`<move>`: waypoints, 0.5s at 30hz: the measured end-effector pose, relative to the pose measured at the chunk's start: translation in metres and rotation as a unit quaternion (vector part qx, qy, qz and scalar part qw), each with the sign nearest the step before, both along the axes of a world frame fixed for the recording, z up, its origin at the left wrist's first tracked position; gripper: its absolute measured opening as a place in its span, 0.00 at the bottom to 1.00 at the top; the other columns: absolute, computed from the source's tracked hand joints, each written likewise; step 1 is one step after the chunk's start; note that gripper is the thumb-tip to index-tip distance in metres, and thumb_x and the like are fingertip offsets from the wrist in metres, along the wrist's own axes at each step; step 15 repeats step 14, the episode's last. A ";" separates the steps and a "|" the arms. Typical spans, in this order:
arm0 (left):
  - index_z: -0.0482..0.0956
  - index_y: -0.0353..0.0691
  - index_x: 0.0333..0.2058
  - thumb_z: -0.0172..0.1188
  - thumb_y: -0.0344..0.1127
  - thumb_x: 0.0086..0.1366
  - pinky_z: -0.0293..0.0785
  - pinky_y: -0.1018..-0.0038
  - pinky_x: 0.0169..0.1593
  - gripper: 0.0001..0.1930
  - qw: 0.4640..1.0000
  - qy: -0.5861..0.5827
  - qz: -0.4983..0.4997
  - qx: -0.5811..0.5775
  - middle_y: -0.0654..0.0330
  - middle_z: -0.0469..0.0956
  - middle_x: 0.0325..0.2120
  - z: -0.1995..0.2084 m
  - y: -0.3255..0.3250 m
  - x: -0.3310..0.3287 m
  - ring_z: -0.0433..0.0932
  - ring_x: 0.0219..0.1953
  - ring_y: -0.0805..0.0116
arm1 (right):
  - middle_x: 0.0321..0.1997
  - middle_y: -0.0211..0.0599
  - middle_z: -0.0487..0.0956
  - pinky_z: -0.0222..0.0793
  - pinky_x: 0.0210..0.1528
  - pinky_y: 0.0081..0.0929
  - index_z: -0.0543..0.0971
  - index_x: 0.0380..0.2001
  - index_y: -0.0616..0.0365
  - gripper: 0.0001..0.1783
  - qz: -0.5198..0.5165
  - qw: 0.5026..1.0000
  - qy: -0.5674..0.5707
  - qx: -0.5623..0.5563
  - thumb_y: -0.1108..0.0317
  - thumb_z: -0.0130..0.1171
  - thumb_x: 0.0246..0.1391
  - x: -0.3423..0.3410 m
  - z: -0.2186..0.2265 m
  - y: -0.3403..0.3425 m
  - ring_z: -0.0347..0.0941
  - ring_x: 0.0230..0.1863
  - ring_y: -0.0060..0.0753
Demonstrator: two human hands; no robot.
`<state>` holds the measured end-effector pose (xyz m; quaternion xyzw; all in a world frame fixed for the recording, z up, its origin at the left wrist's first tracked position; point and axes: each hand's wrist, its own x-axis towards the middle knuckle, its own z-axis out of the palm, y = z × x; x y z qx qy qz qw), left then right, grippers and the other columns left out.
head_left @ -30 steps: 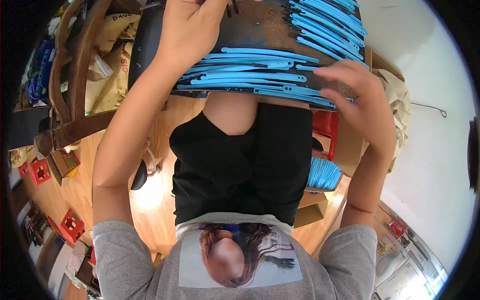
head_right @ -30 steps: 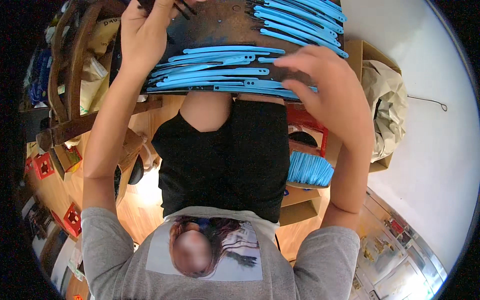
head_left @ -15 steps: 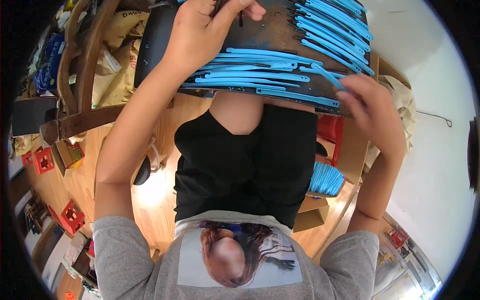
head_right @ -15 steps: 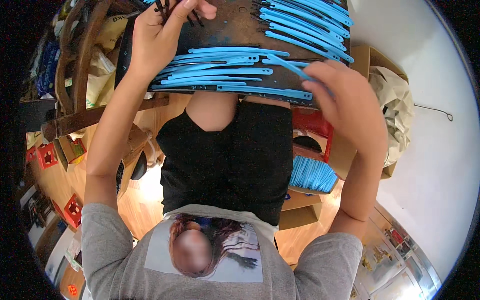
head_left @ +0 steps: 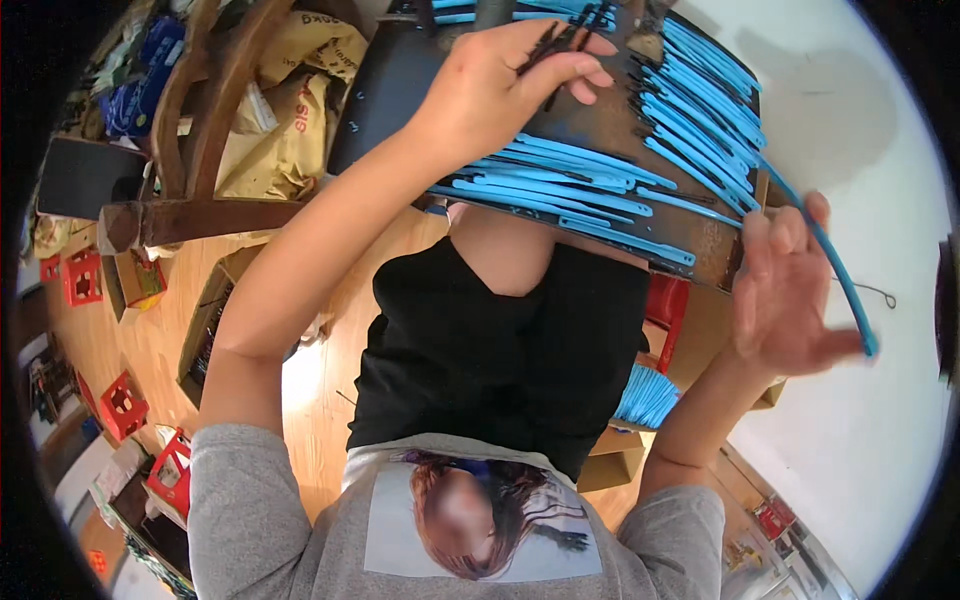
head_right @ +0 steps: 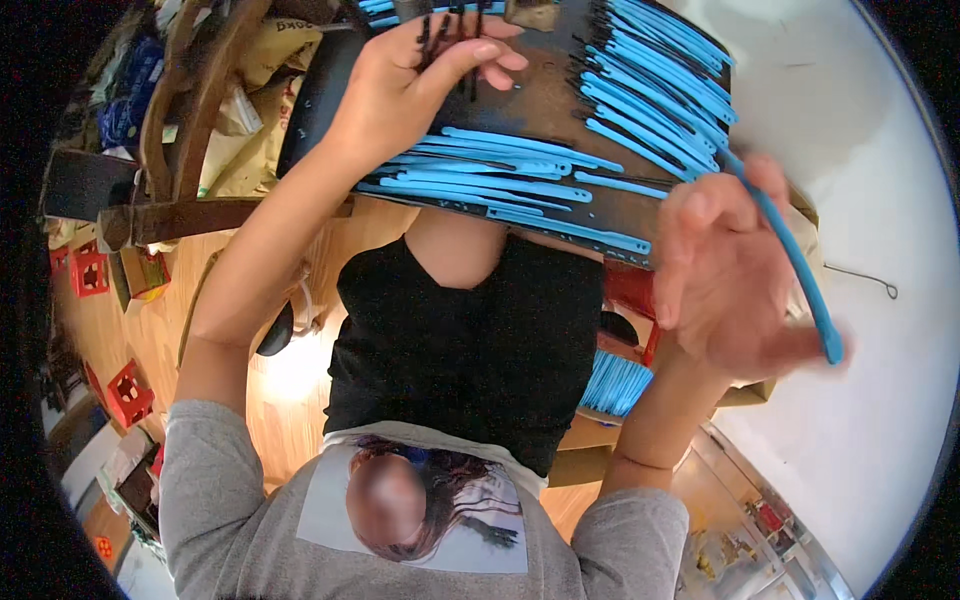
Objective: Manually assembling small blue plastic components onto a black base frame.
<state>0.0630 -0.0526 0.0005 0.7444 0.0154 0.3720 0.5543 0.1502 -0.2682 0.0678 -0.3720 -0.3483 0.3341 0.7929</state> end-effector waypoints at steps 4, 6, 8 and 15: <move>0.77 0.32 0.37 0.53 0.33 0.63 0.74 0.79 0.38 0.10 1.000 0.024 -0.001 -0.001 0.59 0.81 0.27 -0.004 0.004 0.000 0.80 0.30 0.72 | 0.31 0.41 0.71 0.60 0.21 0.15 0.64 0.52 0.61 0.23 -0.181 0.965 -0.172 -0.085 0.57 0.45 0.59 0.003 -0.001 -0.012 0.64 0.25 0.26; 0.77 0.32 0.37 0.53 0.33 0.63 0.74 0.78 0.38 0.10 1.000 0.029 0.005 0.006 0.58 0.80 0.27 -0.004 0.007 0.001 0.80 0.31 0.72 | 0.31 0.40 0.71 0.61 0.23 0.16 0.67 0.48 0.63 0.21 -0.242 0.933 -0.223 -0.143 0.57 0.42 0.60 0.002 0.002 -0.019 0.64 0.28 0.28; 0.77 0.32 0.37 0.53 0.33 0.63 0.74 0.78 0.38 0.10 0.998 0.021 0.018 0.050 0.58 0.80 0.27 -0.003 0.010 0.003 0.80 0.31 0.71 | 0.30 0.41 0.71 0.65 0.29 0.19 0.71 0.39 0.65 0.19 -0.347 0.808 -0.373 -0.296 0.58 0.40 0.61 -0.003 0.008 -0.021 0.66 0.29 0.31; 0.77 0.32 0.37 0.54 0.33 0.62 0.75 0.77 0.38 0.10 0.999 -0.009 0.007 0.040 0.57 0.80 0.26 -0.008 0.002 0.008 0.80 0.32 0.69 | 0.30 0.37 0.70 0.58 0.48 0.28 0.74 0.28 0.63 0.21 -0.310 0.758 -0.474 -0.323 0.55 0.43 0.60 0.016 0.011 -0.026 0.65 0.38 0.34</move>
